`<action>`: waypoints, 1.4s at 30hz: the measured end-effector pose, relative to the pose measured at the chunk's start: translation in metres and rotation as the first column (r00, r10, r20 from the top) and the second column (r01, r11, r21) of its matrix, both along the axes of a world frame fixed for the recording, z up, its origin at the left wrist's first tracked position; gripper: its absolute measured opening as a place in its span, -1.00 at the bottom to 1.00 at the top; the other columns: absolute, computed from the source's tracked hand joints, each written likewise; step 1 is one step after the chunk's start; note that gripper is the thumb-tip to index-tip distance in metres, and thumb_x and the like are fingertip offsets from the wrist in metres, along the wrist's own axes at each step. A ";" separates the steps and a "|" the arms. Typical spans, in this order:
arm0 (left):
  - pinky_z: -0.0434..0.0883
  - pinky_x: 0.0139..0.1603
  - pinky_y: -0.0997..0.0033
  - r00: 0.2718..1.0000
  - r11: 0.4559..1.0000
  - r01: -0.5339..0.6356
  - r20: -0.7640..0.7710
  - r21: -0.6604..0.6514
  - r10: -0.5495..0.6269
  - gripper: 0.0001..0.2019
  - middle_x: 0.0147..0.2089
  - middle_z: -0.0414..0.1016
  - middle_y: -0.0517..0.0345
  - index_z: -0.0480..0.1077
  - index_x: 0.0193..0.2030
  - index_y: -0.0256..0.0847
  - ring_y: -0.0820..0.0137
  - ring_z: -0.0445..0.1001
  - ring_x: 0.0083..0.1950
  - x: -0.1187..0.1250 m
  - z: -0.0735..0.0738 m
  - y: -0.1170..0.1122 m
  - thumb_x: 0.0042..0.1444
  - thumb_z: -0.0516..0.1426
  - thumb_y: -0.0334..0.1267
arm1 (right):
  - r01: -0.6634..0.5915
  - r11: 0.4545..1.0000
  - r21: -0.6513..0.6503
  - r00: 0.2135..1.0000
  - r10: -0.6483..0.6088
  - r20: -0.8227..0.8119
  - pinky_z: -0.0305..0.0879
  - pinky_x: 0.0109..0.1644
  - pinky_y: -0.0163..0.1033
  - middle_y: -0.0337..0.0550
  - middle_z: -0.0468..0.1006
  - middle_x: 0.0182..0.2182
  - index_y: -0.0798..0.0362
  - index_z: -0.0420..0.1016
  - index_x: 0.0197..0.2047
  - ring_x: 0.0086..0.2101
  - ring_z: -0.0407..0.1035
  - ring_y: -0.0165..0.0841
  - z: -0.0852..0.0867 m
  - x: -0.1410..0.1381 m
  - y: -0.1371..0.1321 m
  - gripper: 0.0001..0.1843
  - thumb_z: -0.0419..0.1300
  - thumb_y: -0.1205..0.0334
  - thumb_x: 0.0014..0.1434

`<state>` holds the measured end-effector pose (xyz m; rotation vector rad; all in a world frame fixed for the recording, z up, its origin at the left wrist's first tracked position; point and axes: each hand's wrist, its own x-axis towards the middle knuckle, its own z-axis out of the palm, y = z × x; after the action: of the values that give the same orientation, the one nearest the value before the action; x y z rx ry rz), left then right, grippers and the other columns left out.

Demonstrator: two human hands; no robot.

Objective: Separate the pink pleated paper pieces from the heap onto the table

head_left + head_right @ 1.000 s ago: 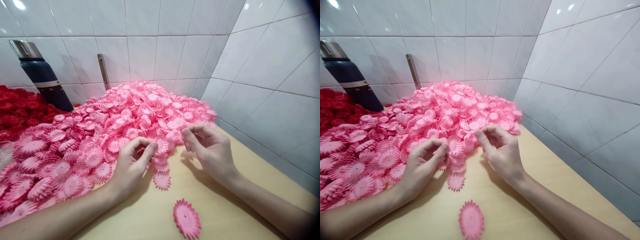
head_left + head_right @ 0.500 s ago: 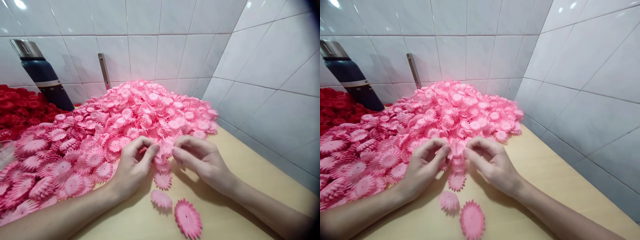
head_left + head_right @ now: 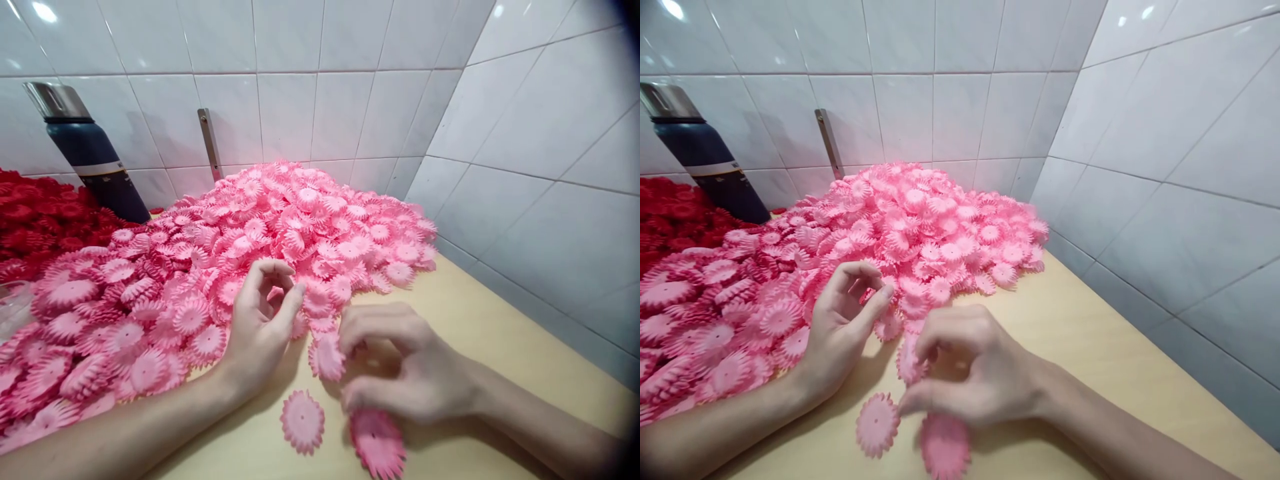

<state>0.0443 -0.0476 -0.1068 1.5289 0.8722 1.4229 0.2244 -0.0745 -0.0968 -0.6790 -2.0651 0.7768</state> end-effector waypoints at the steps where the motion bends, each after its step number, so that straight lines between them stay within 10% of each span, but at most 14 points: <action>1: 0.32 -0.30 0.52 1.000 0.999 0.021 -0.007 0.029 -0.021 -0.90 -0.30 0.28 0.26 0.27 -0.21 -0.15 0.52 0.30 -0.29 0.000 0.000 -0.001 0.18 0.13 -0.38 | -0.047 0.999 0.027 0.998 0.046 0.035 0.27 -0.44 -0.31 -0.18 0.51 -0.51 0.09 0.48 -0.39 -0.51 0.31 -0.43 -0.001 -0.001 -0.001 -0.77 0.42 0.21 -0.07; 15: 0.32 -0.27 0.53 0.999 0.998 0.044 0.023 0.039 -0.044 -0.95 -0.29 0.29 0.26 0.27 -0.24 -0.16 0.53 0.30 -0.27 0.002 0.001 -0.002 0.23 0.10 -0.35 | -0.224 0.968 0.111 0.941 0.185 0.283 0.21 0.06 -0.14 -0.05 0.55 -0.12 0.12 0.54 -0.13 -0.10 0.30 -0.28 0.001 -0.012 -0.012 -0.66 0.37 0.15 0.03; 21: 0.31 -0.27 0.51 0.998 0.998 0.046 0.032 0.041 -0.047 -0.95 -0.29 0.29 0.25 0.28 -0.25 -0.17 0.51 0.30 -0.26 0.002 0.001 -0.002 0.22 0.10 -0.36 | -0.200 0.977 0.074 0.951 0.175 0.257 0.25 -0.03 -0.17 -0.22 0.64 -0.31 0.04 0.57 -0.21 -0.27 0.34 -0.39 -0.001 -0.018 -0.012 -0.85 0.17 0.38 0.25; 25: 0.29 -0.29 0.49 0.999 0.999 0.027 0.039 0.030 -0.028 -0.98 -0.31 0.29 0.24 0.28 -0.24 -0.17 0.50 0.28 -0.31 0.000 0.002 -0.003 0.24 0.07 -0.34 | 0.129 0.991 0.024 0.991 -0.129 0.020 0.33 -0.11 -0.09 -0.18 0.63 -0.31 -0.05 0.56 -0.12 -0.29 0.41 -0.31 -0.003 -0.012 -0.005 -0.82 0.20 0.31 0.22; 29: 0.29 -0.27 0.47 0.999 0.999 0.024 0.023 0.042 -0.025 -0.98 -0.29 0.30 0.22 0.28 -0.24 -0.18 0.49 0.29 -0.29 -0.001 0.003 -0.004 0.23 0.07 -0.35 | 0.511 0.859 0.008 0.859 -0.511 -0.045 0.24 0.11 0.05 -0.09 0.44 0.09 -0.13 0.42 0.11 0.09 0.27 -0.15 0.000 0.000 0.005 -0.55 0.28 0.20 0.13; 33: 0.28 -0.27 0.47 0.999 0.998 0.033 0.012 0.057 -0.034 -0.97 -0.31 0.29 0.23 0.27 -0.24 -0.18 0.49 0.27 -0.30 -0.001 0.004 -0.003 0.25 0.06 -0.35 | 0.228 0.971 0.075 0.969 -0.234 0.081 0.33 -0.14 -0.12 -0.15 0.56 -0.33 -0.01 0.54 -0.31 -0.24 0.39 -0.27 0.009 0.011 0.009 -0.91 0.33 0.22 0.06; 36: 0.28 -0.27 0.47 0.999 0.997 0.046 0.008 0.063 -0.047 -0.96 -0.31 0.28 0.23 0.27 -0.25 -0.18 0.49 0.27 -0.29 -0.001 0.003 -0.004 0.25 0.06 -0.35 | -0.060 0.998 -0.007 0.945 0.059 0.320 0.27 -0.31 -0.20 -0.21 0.46 -0.51 0.04 0.49 -0.49 -0.39 0.27 -0.34 0.012 0.014 0.007 -0.76 0.45 0.15 -0.13; 42: 0.30 -0.25 0.48 0.999 0.996 0.051 -0.007 0.074 -0.051 -0.97 -0.29 0.30 0.22 0.28 -0.23 -0.17 0.49 0.31 -0.26 -0.002 0.002 -0.004 0.25 0.05 -0.37 | -0.110 0.991 -0.074 0.875 0.132 0.466 0.27 -0.19 -0.19 -0.21 0.46 -0.41 0.04 0.50 -0.50 -0.29 0.26 -0.32 0.005 0.012 0.002 -0.71 0.47 0.07 -0.16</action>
<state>0.0425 -0.0513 -0.1045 1.5995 0.7855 1.4295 0.2360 -0.0724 -0.0914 -0.8333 -2.5588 0.7863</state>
